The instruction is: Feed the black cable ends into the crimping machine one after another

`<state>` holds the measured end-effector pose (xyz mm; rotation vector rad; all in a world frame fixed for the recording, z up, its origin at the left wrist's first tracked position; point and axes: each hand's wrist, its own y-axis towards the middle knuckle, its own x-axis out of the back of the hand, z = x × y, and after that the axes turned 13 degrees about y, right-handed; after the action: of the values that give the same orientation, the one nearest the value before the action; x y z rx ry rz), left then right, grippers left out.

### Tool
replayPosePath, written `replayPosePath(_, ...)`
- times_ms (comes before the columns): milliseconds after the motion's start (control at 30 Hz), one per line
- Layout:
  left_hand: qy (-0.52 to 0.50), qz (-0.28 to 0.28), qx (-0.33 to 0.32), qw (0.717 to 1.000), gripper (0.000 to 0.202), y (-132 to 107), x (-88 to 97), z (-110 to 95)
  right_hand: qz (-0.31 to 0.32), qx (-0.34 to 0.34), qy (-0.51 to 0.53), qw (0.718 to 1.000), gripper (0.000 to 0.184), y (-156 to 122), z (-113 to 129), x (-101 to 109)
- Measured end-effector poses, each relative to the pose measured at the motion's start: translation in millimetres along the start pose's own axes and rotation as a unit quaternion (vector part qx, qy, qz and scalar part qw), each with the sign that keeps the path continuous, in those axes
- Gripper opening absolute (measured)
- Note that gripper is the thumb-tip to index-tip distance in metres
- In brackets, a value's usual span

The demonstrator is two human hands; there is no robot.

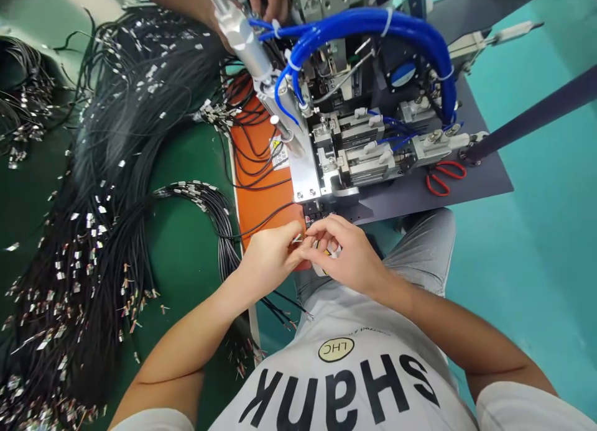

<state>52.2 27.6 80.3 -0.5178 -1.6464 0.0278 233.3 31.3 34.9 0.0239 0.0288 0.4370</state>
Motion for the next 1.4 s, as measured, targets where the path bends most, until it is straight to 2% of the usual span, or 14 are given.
replayPosePath(100,-0.013,0.010,0.004,1.000,0.018,3.3,-2.2,-3.9,-0.035,0.056,-0.062,0.996,0.023,3.5,1.0,2.0)
replayPosePath(233,-0.033,0.013,-0.012,0.999,0.011,5.6,-5.3,-4.0,-0.031,0.063,-0.052,0.996,0.007,4.9,0.6,7.2)
replayPosePath(367,-0.158,-0.078,-0.028,0.984,0.006,0.7,-11.8,-3.2,-0.036,0.047,-0.051,0.997,0.008,5.9,0.2,12.5)
replayPosePath(500,-0.223,-0.152,-0.055,0.961,0.011,-1.9,-27.0,-2.4,-0.059,0.043,-0.050,0.996,0.009,7.8,-0.6,23.4)
replayPosePath(600,-0.277,-0.178,-0.031,0.944,0.016,-0.9,-35.9,-2.4,-0.099,-0.021,0.019,0.995,0.011,10.5,-3.4,32.0)
replayPosePath(733,-0.306,-0.175,-0.014,0.936,0.017,-0.2,-35.0,-3.7,-0.030,-0.139,0.167,0.976,0.013,13.9,-7.0,34.3)
replayPosePath(867,-0.298,-0.180,0.000,0.937,0.013,-0.9,-29.0,-7.2,-0.016,-0.158,0.227,0.961,0.013,16.3,-8.3,29.3)
replayPosePath(1000,-0.318,-0.192,0.021,0.928,0.011,-1.5,-31.9,-9.7,-0.039,-0.141,0.213,0.966,0.013,14.9,-11.7,21.9)
replayPosePath(1100,-0.377,-0.201,0.046,0.903,0.016,-0.7,-37.8,-9.4,-0.062,-0.114,0.208,0.969,0.013,12.0,-15.2,14.8)
replayPosePath(1200,-0.458,-0.171,0.044,0.871,0.023,0.6,-39.6,-9.4,-0.057,-0.105,0.220,0.968,0.012,10.4,-15.7,10.5)
replayPosePath(1267,-0.476,-0.162,0.027,0.864,0.026,0.9,-37.7,-11.0,-0.047,-0.090,0.205,0.973,0.010,10.1,-13.8,10.2)
replayPosePath(1400,-0.460,-0.218,0.027,0.860,0.024,0.1,-32.6,-17.6,-0.043,-0.013,0.105,0.993,0.008,9.1,-8.3,11.9)
